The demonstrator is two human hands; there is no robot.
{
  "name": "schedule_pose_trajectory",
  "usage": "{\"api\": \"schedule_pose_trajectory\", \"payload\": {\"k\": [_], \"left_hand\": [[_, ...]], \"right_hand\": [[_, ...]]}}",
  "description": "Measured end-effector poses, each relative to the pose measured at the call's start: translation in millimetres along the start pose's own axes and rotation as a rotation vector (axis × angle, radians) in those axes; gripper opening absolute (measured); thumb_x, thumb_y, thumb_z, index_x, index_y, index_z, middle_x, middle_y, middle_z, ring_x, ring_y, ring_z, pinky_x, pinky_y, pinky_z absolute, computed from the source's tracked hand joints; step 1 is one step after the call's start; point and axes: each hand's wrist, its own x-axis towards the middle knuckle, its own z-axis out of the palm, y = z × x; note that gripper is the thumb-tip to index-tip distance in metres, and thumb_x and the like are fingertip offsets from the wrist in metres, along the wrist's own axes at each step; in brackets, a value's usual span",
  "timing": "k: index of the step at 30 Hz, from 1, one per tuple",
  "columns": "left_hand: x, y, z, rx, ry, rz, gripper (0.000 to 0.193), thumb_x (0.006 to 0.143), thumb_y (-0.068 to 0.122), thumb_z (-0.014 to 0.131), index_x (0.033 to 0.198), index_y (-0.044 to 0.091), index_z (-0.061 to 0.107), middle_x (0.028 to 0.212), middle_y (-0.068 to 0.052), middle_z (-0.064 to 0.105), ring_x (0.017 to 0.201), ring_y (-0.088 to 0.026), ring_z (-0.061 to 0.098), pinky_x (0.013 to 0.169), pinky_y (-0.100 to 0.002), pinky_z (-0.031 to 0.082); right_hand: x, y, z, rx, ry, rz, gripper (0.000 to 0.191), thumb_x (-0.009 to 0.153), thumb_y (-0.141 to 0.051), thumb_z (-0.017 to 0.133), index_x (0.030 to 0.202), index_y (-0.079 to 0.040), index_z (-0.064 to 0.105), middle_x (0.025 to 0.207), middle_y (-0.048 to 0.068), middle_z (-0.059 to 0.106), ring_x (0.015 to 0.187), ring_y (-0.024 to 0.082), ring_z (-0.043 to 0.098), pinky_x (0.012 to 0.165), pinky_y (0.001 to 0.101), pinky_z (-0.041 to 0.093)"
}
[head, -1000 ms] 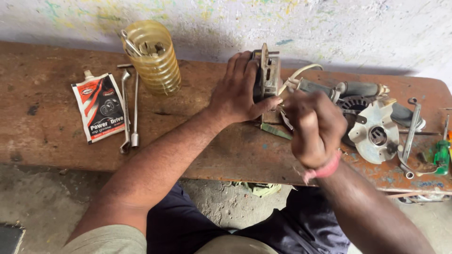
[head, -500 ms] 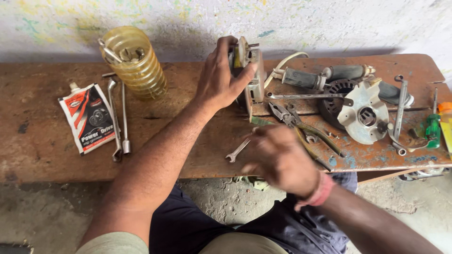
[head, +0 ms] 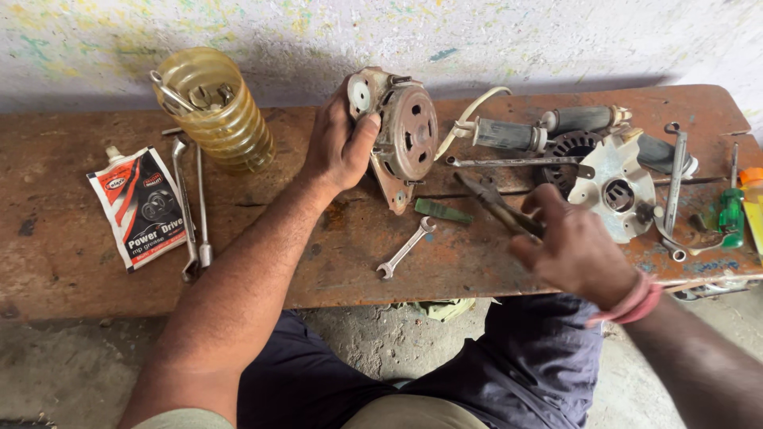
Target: The person disassembles a small electric motor on a wooden workbench, using wrenches to remove bolts and a cloth to wipe the housing. They then apply lubricant to the motor shaft.
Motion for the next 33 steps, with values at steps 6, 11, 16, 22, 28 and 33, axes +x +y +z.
{"api": "schedule_pose_trajectory", "payload": {"k": [6,11,16,22,28,33], "left_hand": [[-9,3,9,0.091,0.035,0.019,0.054,0.107,0.041,0.044,0.135,-0.003,0.059,0.122,-0.023,0.064,0.118,-0.037,0.066,0.104,-0.050,0.056],[-14,7,7,0.115,0.024,0.033,0.056,0.108,0.040,0.045,0.139,-0.004,0.056,0.130,-0.025,0.060,0.125,-0.039,0.062,0.107,-0.052,0.053],[-14,8,8,0.138,0.028,0.047,0.057,0.110,0.041,0.044,0.143,-0.004,0.053,0.133,-0.026,0.059,0.128,-0.040,0.061,0.110,-0.053,0.052],[-15,7,10,0.118,0.041,0.053,0.061,0.110,0.047,0.043,0.142,-0.003,0.055,0.132,-0.025,0.060,0.128,-0.039,0.062,0.110,-0.052,0.053],[-13,2,15,0.144,0.066,-0.030,0.062,0.108,0.051,0.040,0.138,0.000,0.058,0.126,-0.023,0.064,0.120,-0.035,0.066,0.106,-0.050,0.057],[-7,9,36,0.301,0.063,-0.079,0.067,0.112,0.057,0.038,0.142,0.001,0.056,0.136,-0.022,0.063,0.132,-0.035,0.062,0.115,-0.054,0.052]], "right_hand": [[21,-24,-11,0.845,0.041,-0.006,0.055,0.082,-0.008,0.058,0.134,0.004,0.043,0.095,0.017,0.065,0.075,0.022,0.065,0.064,0.0325,0.061],[58,-61,22,0.850,0.157,-0.047,0.077,0.075,0.001,0.061,0.149,0.003,0.039,0.095,0.014,0.063,0.069,0.018,0.060,0.056,0.0289,0.050],[66,-64,34,0.747,0.194,-0.172,0.071,0.078,0.000,0.062,0.148,0.006,0.048,0.104,0.009,0.067,0.074,0.013,0.060,0.058,0.0264,0.050],[71,-31,37,1.185,0.527,-0.240,0.061,0.085,-0.001,0.058,0.145,0.007,0.050,0.109,0.011,0.064,0.078,0.015,0.064,0.059,0.0297,0.056],[65,-19,47,0.980,0.088,-0.091,0.066,0.075,0.005,0.061,0.140,0.004,0.052,0.108,0.013,0.072,0.065,0.018,0.064,0.050,0.0301,0.052],[45,-29,61,1.065,0.343,-0.325,0.076,0.082,0.005,0.056,0.155,0.002,0.036,0.120,0.017,0.062,0.090,0.017,0.062,0.072,0.0284,0.057]]}}
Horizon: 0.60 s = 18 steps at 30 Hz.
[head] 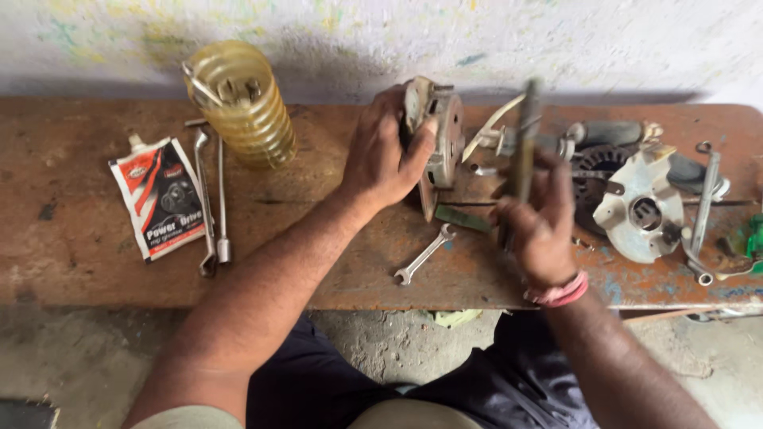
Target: The person disassembles a small electric motor on a wooden workbench, using wrenches to remove bolts and a cloth to wipe the housing. They then apply lubricant to the motor shaft.
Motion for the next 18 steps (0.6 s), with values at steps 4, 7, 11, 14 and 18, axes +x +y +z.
{"api": "schedule_pose_trajectory", "payload": {"k": [4,7,11,14,18], "left_hand": [[9,-1,2,-0.021,-0.084,-0.026,0.086,0.105,0.069,0.040,0.155,-0.001,0.043,0.152,-0.026,0.049,0.138,-0.041,0.052,0.113,-0.057,0.044],[9,-22,-22,-0.144,-0.089,-0.081,0.081,0.109,0.065,0.036,0.161,0.003,0.040,0.164,-0.027,0.039,0.145,-0.044,0.043,0.114,-0.061,0.036],[5,-51,-44,0.056,-0.277,-0.478,0.041,0.107,0.034,0.050,0.140,0.013,0.061,0.126,-0.012,0.074,0.077,-0.022,0.074,0.092,-0.040,0.062],[-6,-55,-42,-0.346,-0.369,-0.738,0.026,0.104,0.019,0.053,0.123,0.008,0.066,0.097,-0.011,0.072,0.062,-0.013,0.064,0.055,-0.033,0.059],[-4,-57,-37,-0.443,-0.432,-0.732,0.025,0.108,0.024,0.050,0.115,0.007,0.067,0.088,-0.005,0.069,0.063,-0.008,0.061,0.049,-0.025,0.055]], "right_hand": [[-4,11,8,-0.071,-0.092,-0.006,0.076,0.086,0.004,0.059,0.158,0.001,0.032,0.129,0.017,0.058,0.109,0.017,0.060,0.088,0.0292,0.056],[1,17,5,0.013,-0.107,0.009,0.077,0.085,0.002,0.057,0.158,-0.001,0.033,0.120,0.014,0.057,0.095,0.016,0.059,0.078,0.0299,0.056],[0,18,3,-0.005,-0.072,0.012,0.076,0.084,0.002,0.058,0.156,0.000,0.036,0.122,0.014,0.060,0.098,0.015,0.059,0.080,0.0285,0.056],[-4,19,4,-0.001,-0.072,-0.037,0.076,0.085,0.003,0.057,0.157,0.000,0.036,0.125,0.013,0.060,0.103,0.014,0.059,0.086,0.0271,0.054],[-6,17,5,0.036,-0.060,0.019,0.074,0.085,0.002,0.058,0.156,0.000,0.037,0.119,0.012,0.060,0.095,0.014,0.059,0.077,0.0269,0.054]]}}
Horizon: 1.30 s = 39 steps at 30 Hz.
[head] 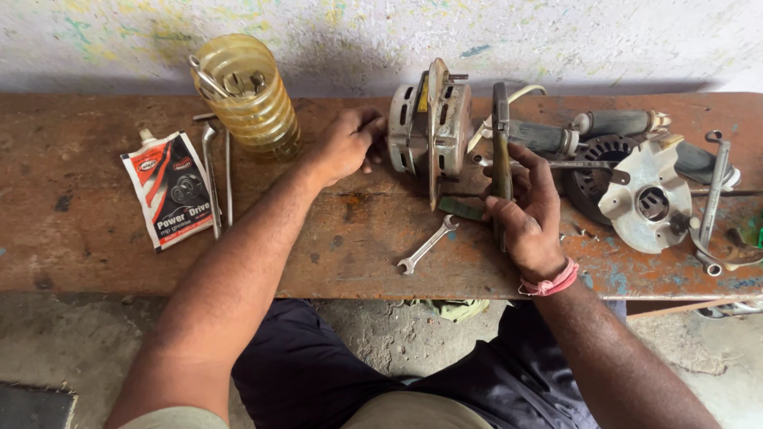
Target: The person disassembles a small electric motor on a wooden workbench, using wrenches to remove bolts and a cloth to wipe the housing. They then apply lubricant to the motor shaft.
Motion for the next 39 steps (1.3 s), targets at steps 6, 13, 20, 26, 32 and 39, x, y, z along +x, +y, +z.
{"api": "schedule_pose_trajectory", "payload": {"k": [6,13,20,26,32,39], "left_hand": [[10,4,-1,-0.015,0.022,-0.247,0.032,0.107,0.039,0.051,0.110,0.012,0.069,0.072,-0.003,0.058,0.053,-0.009,0.045,0.041,-0.027,0.037],[15,12,2,-0.035,0.034,-0.360,0.044,0.111,0.042,0.047,0.104,0.005,0.069,0.072,-0.005,0.059,0.053,-0.011,0.049,0.041,-0.027,0.041],[-5,2,-1,-0.019,-0.003,-0.025,0.033,0.104,0.033,0.046,0.109,0.011,0.069,0.076,-0.003,0.068,0.056,-0.007,0.057,0.040,-0.025,0.045],[14,6,1,-0.180,0.033,-0.381,0.041,0.111,0.036,0.050,0.114,-0.001,0.067,0.070,-0.002,0.056,0.051,-0.010,0.045,0.040,-0.028,0.040],[-4,3,7,0.074,0.098,-0.039,0.036,0.107,0.036,0.044,0.119,0.010,0.066,0.078,-0.005,0.068,0.055,-0.010,0.061,0.040,-0.029,0.051],[-13,2,9,0.162,0.159,0.092,0.025,0.108,0.026,0.052,0.111,0.006,0.068,0.084,-0.004,0.070,0.059,-0.010,0.064,0.046,-0.026,0.055]], "right_hand": [[2,-2,1,-0.027,0.013,0.018,0.073,0.085,0.002,0.057,0.155,0.000,0.037,0.116,0.011,0.060,0.093,0.014,0.059,0.075,0.0275,0.055],[2,-3,2,-0.033,0.025,0.023,0.073,0.085,0.003,0.057,0.155,0.000,0.037,0.116,0.012,0.059,0.095,0.015,0.060,0.075,0.0280,0.056],[0,-2,2,-0.007,0.025,0.031,0.073,0.084,0.003,0.057,0.155,0.000,0.037,0.120,0.014,0.060,0.097,0.016,0.060,0.077,0.0276,0.056],[-2,-9,8,-0.034,0.068,-0.056,0.071,0.088,0.003,0.059,0.155,0.000,0.038,0.126,0.013,0.060,0.098,0.015,0.058,0.079,0.0268,0.054],[-21,-16,33,-0.141,0.185,-0.109,0.073,0.089,0.000,0.067,0.155,-0.001,0.036,0.121,0.013,0.060,0.097,0.014,0.061,0.080,0.0265,0.055],[-21,-10,62,-0.094,0.139,-0.027,0.067,0.096,0.000,0.064,0.158,0.001,0.037,0.117,0.014,0.065,0.094,0.013,0.063,0.076,0.0255,0.054]]}}
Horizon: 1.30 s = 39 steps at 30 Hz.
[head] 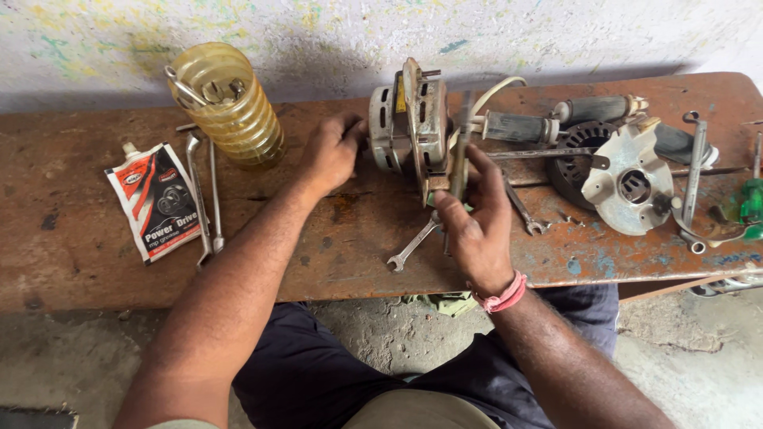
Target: The person disassembles a small electric motor on a wooden workbench, using wrenches to remove bolts and a cloth to wipe the housing. They then apply lubricant to the motor shaft.
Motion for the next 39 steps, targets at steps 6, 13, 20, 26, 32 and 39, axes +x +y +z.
{"api": "schedule_pose_trajectory", "payload": {"k": [6,13,20,26,32,39], "left_hand": [[2,-6,-7,-0.174,-0.086,-0.080,0.019,0.107,0.022,0.056,0.106,0.007,0.067,0.074,0.000,0.060,0.058,-0.009,0.055,0.047,-0.027,0.047],[6,-16,-3,-0.054,-0.037,-0.130,0.025,0.105,0.027,0.053,0.103,0.011,0.072,0.071,0.004,0.063,0.056,-0.007,0.052,0.047,-0.026,0.043],[19,-4,-3,-0.300,-0.150,-0.401,0.030,0.104,0.035,0.048,0.103,0.021,0.074,0.062,-0.001,0.052,0.045,-0.009,0.042,0.038,-0.029,0.035],[2,-7,-5,-0.458,-0.125,-0.147,0.022,0.103,0.030,0.051,0.105,0.013,0.063,0.074,0.002,0.065,0.055,-0.007,0.060,0.041,-0.027,0.049],[8,-7,-2,-0.210,-0.081,-0.196,0.038,0.106,0.037,0.057,0.098,0.003,0.072,0.062,0.001,0.053,0.044,-0.008,0.041,0.034,-0.030,0.034],[-2,15,-2,-0.287,-0.042,-0.350,0.046,0.100,0.054,0.041,0.114,0.016,0.062,0.065,-0.002,0.059,0.044,-0.012,0.054,0.036,-0.026,0.044]], "right_hand": [[14,-7,-22,0.129,0.127,-0.106,0.056,0.101,-0.003,0.062,0.153,0.002,0.042,0.100,0.013,0.063,0.072,0.016,0.062,0.057,0.0291,0.055],[16,-11,-13,-0.096,-0.209,-0.189,0.065,0.095,-0.007,0.064,0.150,0.000,0.030,0.122,0.021,0.060,0.096,0.020,0.061,0.074,0.0315,0.054],[10,-4,-33,0.086,0.141,-0.151,0.062,0.095,-0.005,0.059,0.153,-0.003,0.034,0.123,0.019,0.058,0.095,0.015,0.064,0.070,0.0267,0.057],[-3,0,-37,0.116,0.057,0.024,0.067,0.090,-0.003,0.061,0.153,-0.002,0.037,0.124,0.019,0.057,0.089,0.013,0.061,0.068,0.0242,0.055],[-1,-1,-36,0.123,0.069,0.025,0.066,0.090,-0.002,0.060,0.152,-0.002,0.039,0.122,0.019,0.057,0.085,0.013,0.060,0.065,0.0238,0.054],[1,2,-38,0.119,0.048,0.038,0.066,0.089,0.001,0.060,0.152,-0.002,0.038,0.122,0.019,0.058,0.086,0.012,0.061,0.065,0.0240,0.055]]}}
